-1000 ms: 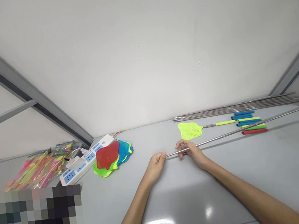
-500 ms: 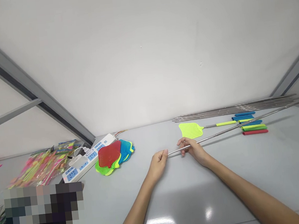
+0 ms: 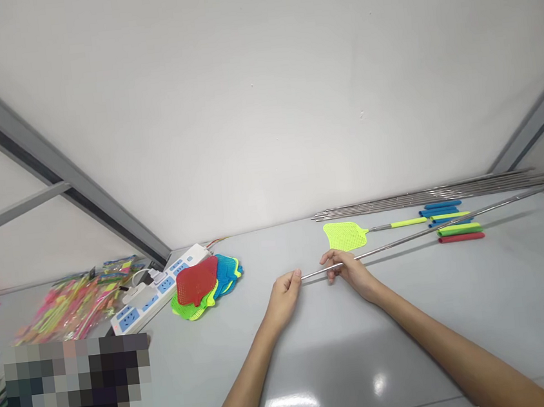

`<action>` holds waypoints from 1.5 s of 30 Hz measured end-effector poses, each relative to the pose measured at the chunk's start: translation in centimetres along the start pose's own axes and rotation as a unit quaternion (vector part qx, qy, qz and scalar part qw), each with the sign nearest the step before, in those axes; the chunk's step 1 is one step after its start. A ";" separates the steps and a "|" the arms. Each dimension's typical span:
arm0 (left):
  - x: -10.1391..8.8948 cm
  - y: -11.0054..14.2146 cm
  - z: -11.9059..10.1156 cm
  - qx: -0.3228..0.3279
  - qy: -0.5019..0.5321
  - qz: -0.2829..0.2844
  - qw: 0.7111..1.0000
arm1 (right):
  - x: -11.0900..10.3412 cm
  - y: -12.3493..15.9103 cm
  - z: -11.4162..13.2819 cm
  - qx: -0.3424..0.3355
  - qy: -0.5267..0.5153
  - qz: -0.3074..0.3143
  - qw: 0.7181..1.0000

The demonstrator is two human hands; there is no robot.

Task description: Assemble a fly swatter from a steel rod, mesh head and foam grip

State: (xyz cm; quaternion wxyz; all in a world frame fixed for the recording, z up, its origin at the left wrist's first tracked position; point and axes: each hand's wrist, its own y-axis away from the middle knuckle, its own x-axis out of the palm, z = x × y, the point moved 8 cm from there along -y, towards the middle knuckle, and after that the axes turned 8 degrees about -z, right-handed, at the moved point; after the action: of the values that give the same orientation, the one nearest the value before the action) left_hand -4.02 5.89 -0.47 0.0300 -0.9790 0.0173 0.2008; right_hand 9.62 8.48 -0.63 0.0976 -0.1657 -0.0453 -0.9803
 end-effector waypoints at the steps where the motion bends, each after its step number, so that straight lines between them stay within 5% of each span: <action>1: 0.0 0.0 0.0 0.000 -0.001 -0.001 1.000 | 0.0 0.0 0.0 -0.001 0.001 0.001 1.000; 45: -0.4 0.1 -0.3 0.005 -0.019 -0.021 1.000 | 0.0 0.2 0.3 0.004 0.006 -0.022 1.000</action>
State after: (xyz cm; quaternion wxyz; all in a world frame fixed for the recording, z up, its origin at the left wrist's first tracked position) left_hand -4.24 5.82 -0.03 0.0394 -0.9751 -0.0028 0.2184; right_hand 9.70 8.35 -0.33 0.0766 -0.1580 -0.0521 -0.9831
